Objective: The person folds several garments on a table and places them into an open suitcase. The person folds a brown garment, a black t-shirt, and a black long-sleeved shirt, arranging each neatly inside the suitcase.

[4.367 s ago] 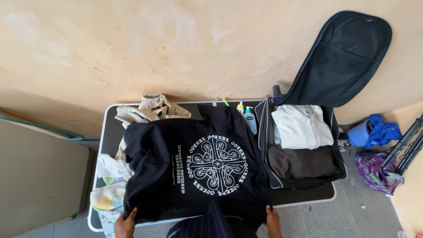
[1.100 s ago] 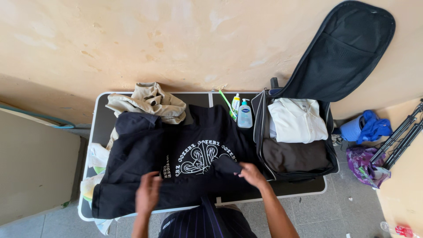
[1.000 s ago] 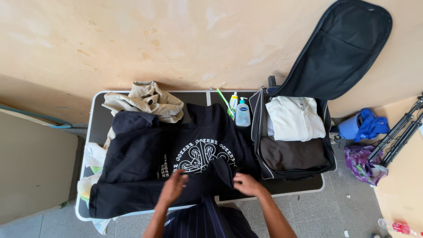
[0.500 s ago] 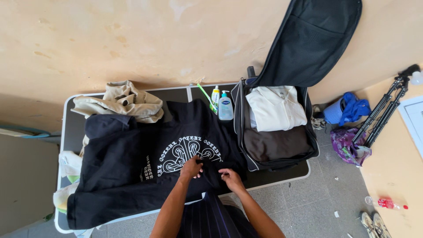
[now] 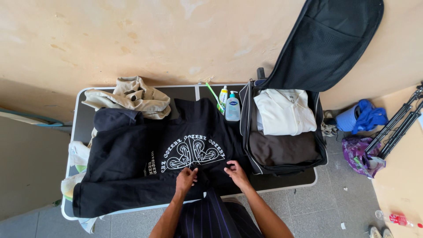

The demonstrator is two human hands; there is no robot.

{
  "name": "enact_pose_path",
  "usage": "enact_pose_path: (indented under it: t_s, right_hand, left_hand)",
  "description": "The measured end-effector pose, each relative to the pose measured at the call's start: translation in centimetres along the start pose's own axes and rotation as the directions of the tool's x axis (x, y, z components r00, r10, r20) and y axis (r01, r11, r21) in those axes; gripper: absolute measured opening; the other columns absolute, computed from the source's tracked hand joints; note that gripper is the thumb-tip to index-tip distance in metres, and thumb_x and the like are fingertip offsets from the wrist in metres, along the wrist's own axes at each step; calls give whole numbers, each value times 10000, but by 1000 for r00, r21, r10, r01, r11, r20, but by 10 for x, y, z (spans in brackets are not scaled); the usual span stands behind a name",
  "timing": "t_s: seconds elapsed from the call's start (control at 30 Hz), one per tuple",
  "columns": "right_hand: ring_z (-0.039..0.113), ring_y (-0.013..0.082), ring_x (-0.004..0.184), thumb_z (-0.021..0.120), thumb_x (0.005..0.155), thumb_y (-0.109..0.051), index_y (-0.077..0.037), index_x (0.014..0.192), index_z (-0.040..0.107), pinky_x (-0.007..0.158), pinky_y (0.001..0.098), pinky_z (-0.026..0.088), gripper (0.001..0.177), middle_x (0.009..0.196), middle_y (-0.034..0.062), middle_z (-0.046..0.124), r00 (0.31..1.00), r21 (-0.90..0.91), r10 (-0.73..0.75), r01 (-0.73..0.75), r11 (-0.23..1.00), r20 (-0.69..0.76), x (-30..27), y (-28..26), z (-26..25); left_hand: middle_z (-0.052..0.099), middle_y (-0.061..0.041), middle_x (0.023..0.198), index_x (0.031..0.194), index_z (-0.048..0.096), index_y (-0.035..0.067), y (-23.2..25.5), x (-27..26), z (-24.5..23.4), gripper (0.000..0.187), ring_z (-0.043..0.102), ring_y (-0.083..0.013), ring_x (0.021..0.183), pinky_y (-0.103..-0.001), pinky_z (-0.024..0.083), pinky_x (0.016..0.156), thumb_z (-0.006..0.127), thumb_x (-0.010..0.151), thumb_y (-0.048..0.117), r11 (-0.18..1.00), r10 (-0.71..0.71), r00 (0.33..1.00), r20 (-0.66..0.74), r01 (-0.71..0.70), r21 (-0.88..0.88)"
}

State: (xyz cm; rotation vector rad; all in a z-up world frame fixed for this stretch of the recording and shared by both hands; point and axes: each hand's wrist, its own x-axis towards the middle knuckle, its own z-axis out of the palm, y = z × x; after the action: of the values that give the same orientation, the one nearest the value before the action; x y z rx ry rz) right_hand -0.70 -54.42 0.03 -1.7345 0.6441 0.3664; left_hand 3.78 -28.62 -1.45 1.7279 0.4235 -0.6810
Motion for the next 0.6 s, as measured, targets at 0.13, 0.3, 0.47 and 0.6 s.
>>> enact_pose_path:
  t_s: [0.13,0.3,0.47,0.6]
  right_hand:
    - [669,145,857,701,919,-119,-152,1212,710,789,297,557,295,1086,73,675,983,-287,-178,183,940,43,-3,8,2]
    - [627,162,740,638,926,-18,-162,1317,677,752,306,575,419,1339,88,530,976,-354,-179,212,911,123,-1,3,-2]
    - [595,153,691,585,911,10,-189,1393,578,723,319,588,521,1588,40,399,990,-302,-62,98,948,126,-3,-6,-15]
    - [588,146,736,630,913,-4,-227,1474,512,796,311,563,616,1614,53,377,978,-417,-145,197,888,153,-7,-6,-23]
  left_hand:
    - [770,-164,948,1126,579,76,34,-15,8,689,753,-319,907,-443,564,873,751,787,651,909,-97,987,-126,140,393]
    - [728,-191,1052,1482,428,258,46,-18,18,698,709,-400,1007,-504,545,883,685,851,413,811,67,992,-111,11,585]
    - [770,-153,1055,1173,628,197,19,2,17,290,692,-396,1027,-507,531,898,600,936,362,895,38,986,-162,38,444]
    - [751,-185,1020,1090,619,27,-7,15,15,304,767,-248,837,-432,657,667,628,939,290,980,-122,982,-146,96,-172]
